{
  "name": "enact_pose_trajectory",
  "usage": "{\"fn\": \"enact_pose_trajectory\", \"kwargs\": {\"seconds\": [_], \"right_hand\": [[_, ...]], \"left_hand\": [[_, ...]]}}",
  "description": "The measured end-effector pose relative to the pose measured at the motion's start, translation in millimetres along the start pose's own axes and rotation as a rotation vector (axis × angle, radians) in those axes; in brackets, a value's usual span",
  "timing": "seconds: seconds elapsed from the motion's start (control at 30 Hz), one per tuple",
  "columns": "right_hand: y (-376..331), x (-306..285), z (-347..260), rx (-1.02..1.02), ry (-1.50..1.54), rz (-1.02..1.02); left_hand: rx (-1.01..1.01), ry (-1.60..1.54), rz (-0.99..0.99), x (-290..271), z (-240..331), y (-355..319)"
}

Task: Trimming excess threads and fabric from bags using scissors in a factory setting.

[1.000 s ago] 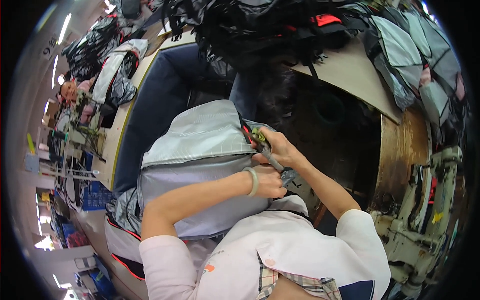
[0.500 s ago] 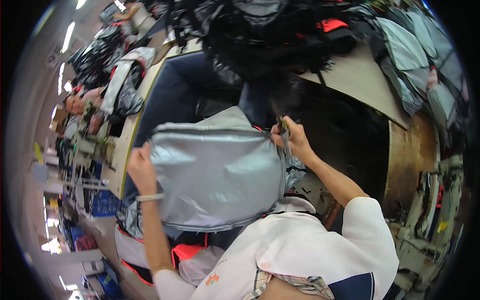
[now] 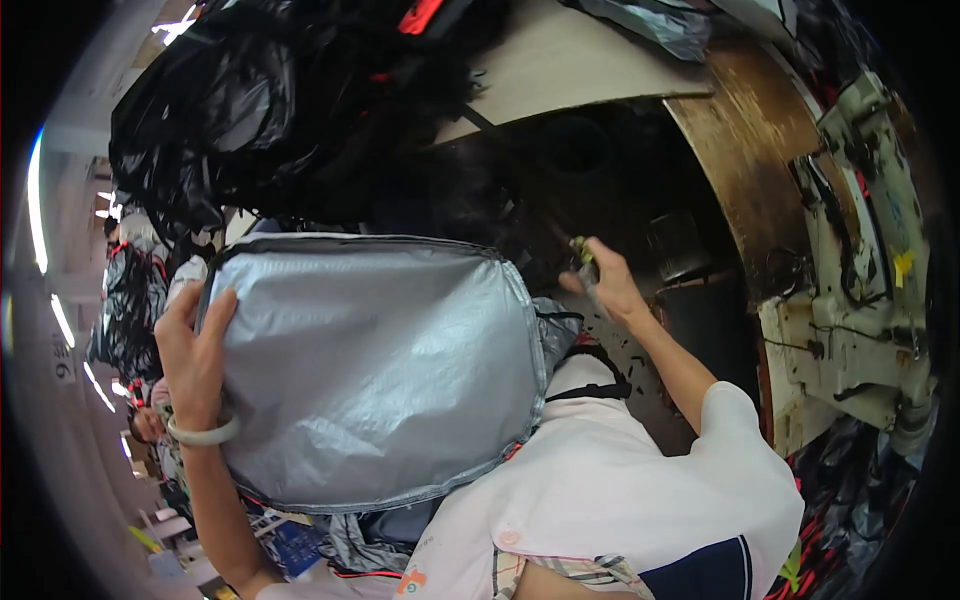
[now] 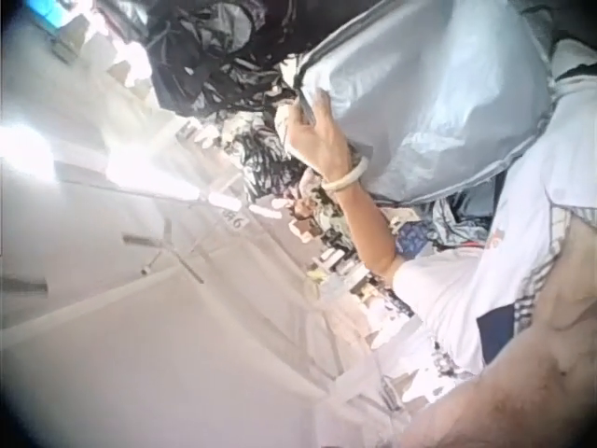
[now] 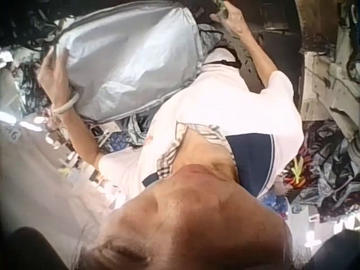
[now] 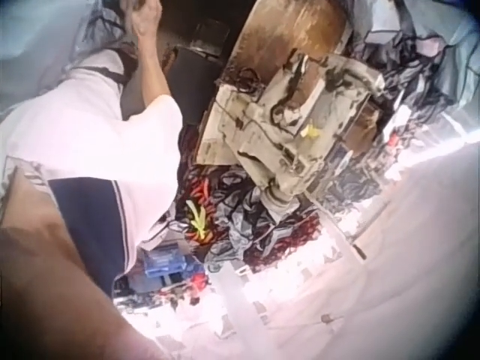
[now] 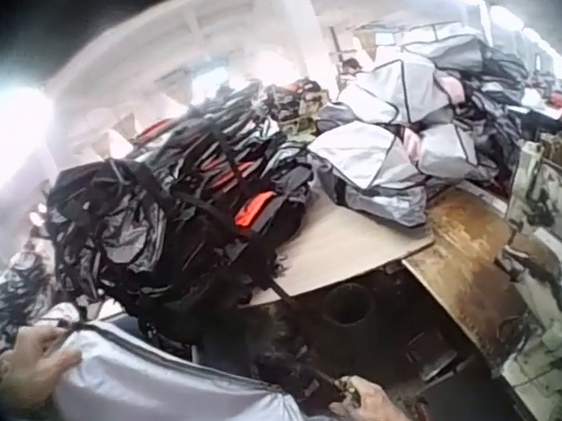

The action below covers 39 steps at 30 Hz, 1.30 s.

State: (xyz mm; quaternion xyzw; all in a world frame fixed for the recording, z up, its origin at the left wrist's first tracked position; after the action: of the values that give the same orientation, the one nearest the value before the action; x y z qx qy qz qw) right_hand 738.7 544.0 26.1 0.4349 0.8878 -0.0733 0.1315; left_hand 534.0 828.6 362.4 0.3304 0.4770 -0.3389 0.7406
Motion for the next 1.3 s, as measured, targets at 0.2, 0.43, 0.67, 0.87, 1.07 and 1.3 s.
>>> {"fn": "enact_pose_trajectory", "kwargs": {"seconds": [0.2, 0.43, 0.67, 0.87, 1.07, 1.3], "right_hand": [[-32.5, 36.9, 30.7, 0.090, -0.191, -0.153], [-28.4, 43.0, 14.8, 0.066, -0.188, -0.193], [-18.4, 41.6, 18.0, -0.028, -0.140, -0.149], [31.5, 36.8, -28.9, -0.139, -0.006, -0.050], [109.8, 58.4, -167.0, -0.713, -0.227, -0.045], [139.4, 93.4, -247.2, -1.048, -0.274, -0.035]], "left_hand": [[-0.067, -0.166, -0.028, 9.3, 17.9, 3.4], [-0.140, -0.141, -0.011, 5.6, 10.3, -7.0], [-0.188, -0.219, -0.046, 3.8, 11.2, 3.6], [-0.332, -0.504, -0.118, 19.6, 0.9, 6.4], [-0.382, -0.678, -0.093, 33.5, 20.6, 9.7], [-0.388, -0.630, -0.083, 38.9, 6.0, 18.1]]}}
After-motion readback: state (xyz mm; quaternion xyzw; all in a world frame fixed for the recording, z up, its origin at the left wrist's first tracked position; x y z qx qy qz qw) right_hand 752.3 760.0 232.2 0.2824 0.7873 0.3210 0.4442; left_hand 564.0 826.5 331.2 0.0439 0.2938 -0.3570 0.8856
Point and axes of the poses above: each hand's wrist, its own y-axis towards the middle knuckle, its own x-axis out of the palm, z = x × y, the point moved 5 cm from there along y, towards the middle knuckle, and after that the axes turned 4 degrees about x, right-handed, at the moved point
